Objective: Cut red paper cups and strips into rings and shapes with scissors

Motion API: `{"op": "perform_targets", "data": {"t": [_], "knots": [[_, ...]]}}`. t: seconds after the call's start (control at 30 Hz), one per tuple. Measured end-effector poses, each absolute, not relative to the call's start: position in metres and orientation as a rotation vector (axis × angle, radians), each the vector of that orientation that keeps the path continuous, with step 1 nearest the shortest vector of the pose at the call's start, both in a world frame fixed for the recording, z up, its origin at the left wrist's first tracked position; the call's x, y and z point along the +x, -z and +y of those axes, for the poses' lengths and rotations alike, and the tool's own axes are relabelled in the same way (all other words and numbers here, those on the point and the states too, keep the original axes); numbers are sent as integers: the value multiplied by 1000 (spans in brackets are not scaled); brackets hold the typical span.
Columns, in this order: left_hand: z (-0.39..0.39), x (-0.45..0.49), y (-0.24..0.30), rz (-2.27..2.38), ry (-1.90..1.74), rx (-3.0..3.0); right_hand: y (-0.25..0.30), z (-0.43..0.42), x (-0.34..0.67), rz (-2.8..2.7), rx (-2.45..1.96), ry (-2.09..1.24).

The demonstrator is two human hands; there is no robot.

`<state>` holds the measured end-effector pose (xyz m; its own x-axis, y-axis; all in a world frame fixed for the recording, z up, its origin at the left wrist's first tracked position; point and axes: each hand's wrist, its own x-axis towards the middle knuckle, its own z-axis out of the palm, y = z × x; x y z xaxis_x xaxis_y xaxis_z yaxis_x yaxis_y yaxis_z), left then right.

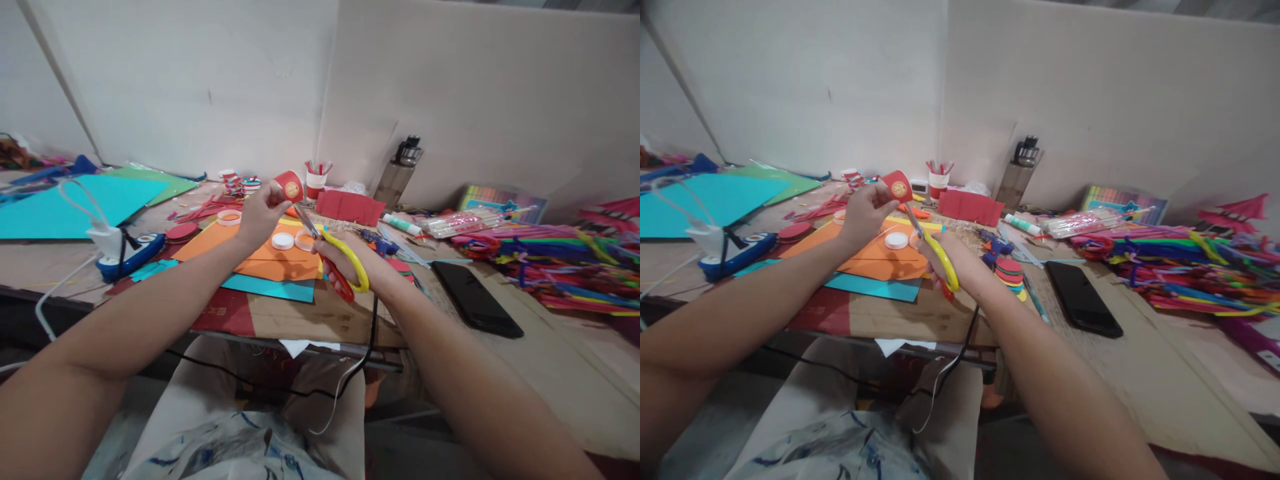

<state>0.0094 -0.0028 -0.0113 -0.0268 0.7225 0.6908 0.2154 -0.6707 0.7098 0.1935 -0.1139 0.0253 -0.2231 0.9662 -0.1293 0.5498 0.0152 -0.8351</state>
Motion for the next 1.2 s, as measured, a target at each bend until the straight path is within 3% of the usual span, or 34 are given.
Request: {"op": "perform_targets", "data": {"t": [0.37,1.2], "knots": [[6,7,17,1105,-1657,2097,-37,-113,193,-1872,-1704,-1011],[9,7,17,1199,-1550,2170,-29,-105,192,-1947,-1599,-952]]}}
